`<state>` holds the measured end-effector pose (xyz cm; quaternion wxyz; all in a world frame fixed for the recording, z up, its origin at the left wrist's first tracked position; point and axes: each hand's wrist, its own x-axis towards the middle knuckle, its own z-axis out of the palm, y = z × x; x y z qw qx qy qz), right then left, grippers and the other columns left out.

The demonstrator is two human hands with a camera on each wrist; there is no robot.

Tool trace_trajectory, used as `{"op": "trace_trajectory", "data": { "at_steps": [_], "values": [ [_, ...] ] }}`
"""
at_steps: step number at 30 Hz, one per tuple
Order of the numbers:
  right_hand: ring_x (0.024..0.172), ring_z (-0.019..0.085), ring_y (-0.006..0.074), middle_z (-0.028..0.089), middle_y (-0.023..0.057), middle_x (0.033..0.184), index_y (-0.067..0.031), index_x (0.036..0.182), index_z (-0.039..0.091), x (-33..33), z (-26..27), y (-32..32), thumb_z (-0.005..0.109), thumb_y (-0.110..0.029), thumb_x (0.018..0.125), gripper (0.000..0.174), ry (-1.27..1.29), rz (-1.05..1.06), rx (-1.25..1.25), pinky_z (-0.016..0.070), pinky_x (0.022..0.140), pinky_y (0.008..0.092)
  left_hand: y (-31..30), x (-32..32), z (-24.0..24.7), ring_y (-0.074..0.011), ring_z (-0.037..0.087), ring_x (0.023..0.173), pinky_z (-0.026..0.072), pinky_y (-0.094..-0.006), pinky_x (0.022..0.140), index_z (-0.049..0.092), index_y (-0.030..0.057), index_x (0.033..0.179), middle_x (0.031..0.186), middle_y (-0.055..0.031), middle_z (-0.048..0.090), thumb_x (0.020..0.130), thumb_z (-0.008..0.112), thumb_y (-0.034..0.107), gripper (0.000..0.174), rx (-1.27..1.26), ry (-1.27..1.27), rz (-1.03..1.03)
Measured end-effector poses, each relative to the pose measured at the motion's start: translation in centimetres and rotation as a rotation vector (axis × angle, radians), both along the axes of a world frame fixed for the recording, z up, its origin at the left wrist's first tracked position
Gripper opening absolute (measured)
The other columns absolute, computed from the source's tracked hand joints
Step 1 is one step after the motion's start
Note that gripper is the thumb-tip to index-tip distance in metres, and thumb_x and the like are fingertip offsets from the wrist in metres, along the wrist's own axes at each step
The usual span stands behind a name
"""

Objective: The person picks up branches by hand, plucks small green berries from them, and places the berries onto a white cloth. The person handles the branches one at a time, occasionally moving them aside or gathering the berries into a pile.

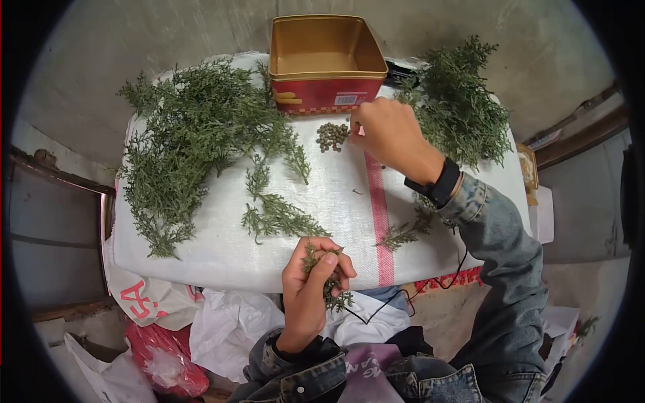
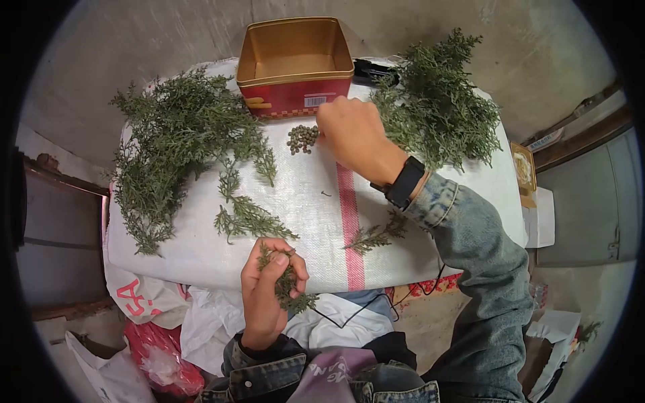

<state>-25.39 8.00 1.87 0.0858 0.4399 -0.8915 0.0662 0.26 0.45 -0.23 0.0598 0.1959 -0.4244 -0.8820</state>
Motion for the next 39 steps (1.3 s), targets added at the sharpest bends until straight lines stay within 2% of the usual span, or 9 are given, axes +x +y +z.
{"op": "trace_trajectory", "data": {
  "at_steps": [3, 8, 12, 14, 16, 18, 25, 31, 39],
  "values": [
    [0.072, 0.066, 0.0335, 0.068, 0.0138, 0.074, -0.0085, 0.082, 0.074, -0.1, -0.9, -0.6, 0.075, -0.019, 0.073, 0.013, -0.024, -0.013, 0.010, 0.0510, 0.065, 0.0429, -0.4, 0.0, -0.4, -0.0118, 0.058, 0.067, 0.0410, -0.0207, 0.056, 0.052, -0.0004, 0.107, 0.088, -0.0127, 0.063, 0.101, 0.049, 0.010, 0.012, 0.024, 0.045, 0.112],
    [0.072, 0.067, 0.0337, 0.070, 0.0139, 0.076, -0.0076, 0.080, 0.075, -1.0, -2.2, -0.4, 0.076, -0.019, 0.072, 0.014, -0.051, 0.030, -0.060, 0.0517, 0.066, 0.0423, -0.8, 0.0, -1.0, -0.0133, 0.060, 0.068, 0.0421, -0.0225, 0.053, 0.054, -0.0022, 0.105, 0.089, -0.0134, 0.063, 0.100, 0.051, 0.009, 0.012, 0.080, 0.062, 0.161],
    [0.072, 0.067, 0.0340, 0.071, 0.0153, 0.079, -0.0068, 0.083, 0.075, 0.1, 0.4, -0.5, 0.075, -0.017, 0.074, 0.014, -0.099, -0.032, 0.004, 0.0521, 0.067, 0.0406, -1.0, 0.2, -0.6, -0.0136, 0.060, 0.065, 0.0417, -0.0240, 0.050, 0.054, -0.0025, 0.104, 0.088, -0.0138, 0.063, 0.099, 0.053, 0.007, 0.011, 0.114, 0.034, 0.182],
    [0.069, 0.067, 0.0317, 0.072, 0.0154, 0.082, -0.0038, 0.085, 0.075, 2.5, 4.0, 0.3, 0.071, -0.012, 0.080, 0.010, -0.219, 0.129, -0.133, 0.0522, 0.063, 0.0364, -1.0, 0.4, -0.5, -0.0137, 0.059, 0.063, 0.0416, -0.0239, 0.049, 0.055, -0.0025, 0.103, 0.087, -0.0136, 0.063, 0.099, 0.053, 0.006, 0.010, 0.083, 0.088, 0.216],
    [0.065, 0.068, 0.0252, 0.072, 0.0130, 0.080, -0.0029, 0.090, 0.075, 6.7, 7.5, 1.3, 0.069, -0.009, 0.085, 0.010, -0.510, 0.148, -0.214, 0.0523, 0.060, 0.0332, -0.9, 0.6, -0.2, -0.0138, 0.059, 0.061, 0.0416, -0.0238, 0.048, 0.055, -0.0026, 0.103, 0.086, -0.0136, 0.063, 0.099, 0.053, 0.006, 0.010, 0.062, 0.112, 0.234],
    [0.066, 0.068, 0.0183, 0.072, 0.0108, 0.082, -0.0015, 0.095, 0.075, 10.4, 7.6, 3.2, 0.072, -0.007, 0.084, 0.012, -0.669, 0.274, -0.323, 0.0526, 0.060, 0.0285, -0.5, 0.4, 0.1, -0.0138, 0.059, 0.060, 0.0412, -0.0233, 0.048, 0.055, -0.0028, 0.104, 0.085, -0.0134, 0.063, 0.099, 0.054, 0.006, 0.010, 0.071, 0.130, 0.267],
    [0.072, 0.069, 0.0154, 0.073, 0.0135, 0.088, 0.0030, 0.100, 0.073, 15.7, 5.9, 5.2, 0.073, 0.003, 0.081, 0.020, -0.858, 0.012, -0.683, 0.0520, 0.063, 0.0238, 1.7, -0.3, 0.9, -0.0155, 0.062, 0.063, 0.0442, -0.0237, 0.047, 0.056, -0.0042, 0.106, 0.088, -0.0145, 0.062, 0.098, 0.054, 0.002, 0.011, -0.055, 0.220, 0.345],
    [0.071, 0.068, 0.0142, 0.072, 0.0140, 0.086, 0.0035, 0.100, 0.073, 16.5, 3.6, 6.0, 0.073, 0.006, 0.080, 0.021, -0.890, -0.016, -0.867, 0.0513, 0.062, 0.0244, 3.1, -0.5, 1.0, -0.0179, 0.065, 0.067, 0.0489, -0.0245, 0.049, 0.057, -0.0058, 0.107, 0.094, -0.0156, 0.061, 0.096, 0.055, -0.001, 0.011, -0.068, 0.244, 0.366],
    [0.070, 0.066, 0.0137, 0.072, 0.0133, 0.085, 0.0033, 0.099, 0.074, 16.7, 2.0, 6.8, 0.073, 0.008, 0.078, 0.022, -1.035, -0.055, -1.014, 0.0502, 0.063, 0.0235, 4.1, -0.8, 1.0, -0.0162, 0.064, 0.066, 0.0485, -0.0240, 0.049, 0.059, -0.0061, 0.104, 0.093, -0.0149, 0.062, 0.094, 0.059, -0.005, 0.011, -0.189, 0.230, 0.382]
  ]
}}
